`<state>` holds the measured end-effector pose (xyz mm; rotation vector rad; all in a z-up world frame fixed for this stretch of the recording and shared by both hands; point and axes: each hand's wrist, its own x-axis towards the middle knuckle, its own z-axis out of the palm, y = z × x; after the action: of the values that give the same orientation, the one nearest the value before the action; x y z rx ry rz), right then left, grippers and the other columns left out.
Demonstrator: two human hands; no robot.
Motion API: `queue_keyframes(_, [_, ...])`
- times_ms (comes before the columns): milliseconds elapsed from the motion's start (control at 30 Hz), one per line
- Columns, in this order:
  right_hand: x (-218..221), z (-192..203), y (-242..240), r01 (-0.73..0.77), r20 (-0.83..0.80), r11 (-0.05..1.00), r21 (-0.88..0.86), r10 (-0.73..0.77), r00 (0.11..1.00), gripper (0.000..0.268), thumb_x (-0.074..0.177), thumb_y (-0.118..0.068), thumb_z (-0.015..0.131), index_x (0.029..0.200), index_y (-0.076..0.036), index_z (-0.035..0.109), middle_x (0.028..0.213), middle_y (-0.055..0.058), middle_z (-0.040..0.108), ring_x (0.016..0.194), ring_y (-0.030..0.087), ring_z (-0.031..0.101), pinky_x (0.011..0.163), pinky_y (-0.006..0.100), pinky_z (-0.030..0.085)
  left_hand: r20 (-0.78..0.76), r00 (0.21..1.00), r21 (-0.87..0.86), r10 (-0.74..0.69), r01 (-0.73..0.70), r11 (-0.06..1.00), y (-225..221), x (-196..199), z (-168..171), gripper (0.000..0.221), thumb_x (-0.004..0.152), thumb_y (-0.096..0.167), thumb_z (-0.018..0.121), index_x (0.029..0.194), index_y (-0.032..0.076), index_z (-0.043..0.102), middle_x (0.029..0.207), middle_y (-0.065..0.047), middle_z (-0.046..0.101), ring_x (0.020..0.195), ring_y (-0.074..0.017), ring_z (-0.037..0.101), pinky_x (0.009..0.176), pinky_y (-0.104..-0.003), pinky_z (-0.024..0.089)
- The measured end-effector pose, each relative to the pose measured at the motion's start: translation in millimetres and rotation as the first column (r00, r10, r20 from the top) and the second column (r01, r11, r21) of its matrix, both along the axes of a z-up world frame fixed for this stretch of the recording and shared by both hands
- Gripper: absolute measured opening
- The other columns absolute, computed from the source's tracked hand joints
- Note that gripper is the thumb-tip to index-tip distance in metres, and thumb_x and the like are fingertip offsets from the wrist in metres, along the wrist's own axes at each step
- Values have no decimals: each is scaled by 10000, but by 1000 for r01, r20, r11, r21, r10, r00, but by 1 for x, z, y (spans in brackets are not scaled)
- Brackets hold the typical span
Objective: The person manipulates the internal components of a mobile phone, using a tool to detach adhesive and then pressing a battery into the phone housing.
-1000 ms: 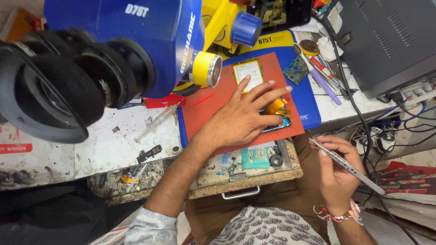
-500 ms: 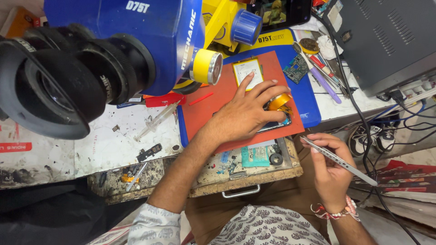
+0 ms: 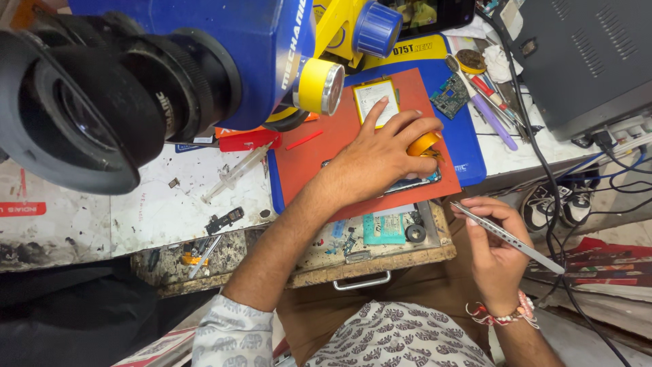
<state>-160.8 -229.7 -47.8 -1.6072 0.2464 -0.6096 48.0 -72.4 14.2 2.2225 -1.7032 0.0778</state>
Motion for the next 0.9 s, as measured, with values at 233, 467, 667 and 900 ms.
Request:
queue_keyframes(233, [0,1,1,-3,-4,1000,-17,3,1000,111,1048,33,572,1157,30,550,1274,158,635,1154,221,690,1050,351,570,-88,996,-99,9,-18,995,5,0,4,142,880,314,713,1020,295,729,1524,5,443,1455,-254,395,1246,-695,166])
queue_keyframes(467, [-2,0,1,-3,-2,1000,-23,3,1000,104,1048,35,573,1151,30,554,1268,156,639,1154,222,693,1046,348,571,-48,999,-193,-5,-4,981,9,1,7,174,829,338,786,975,246,766,1609,40,392,1481,-235,394,1293,-665,180])
queue_keyframes(667, [-2,-2,0,-9,-6,1000,-28,9,1000,104,1046,36,577,1149,30,558,1263,155,640,1153,219,691,1047,348,572,-56,998,-124,-9,2,992,12,-2,13,73,797,340,774,835,280,786,1599,51,391,1455,-235,402,1277,-666,170])
queue_keyframes(900, [-1,-2,1,-15,-6,999,-37,14,1000,107,1046,40,574,1151,29,562,1266,154,641,1151,211,688,1046,340,567,-65,997,-99,-48,42,994,9,1,18,193,773,337,788,950,264,759,1598,34,359,1471,-269,377,1233,-674,193])
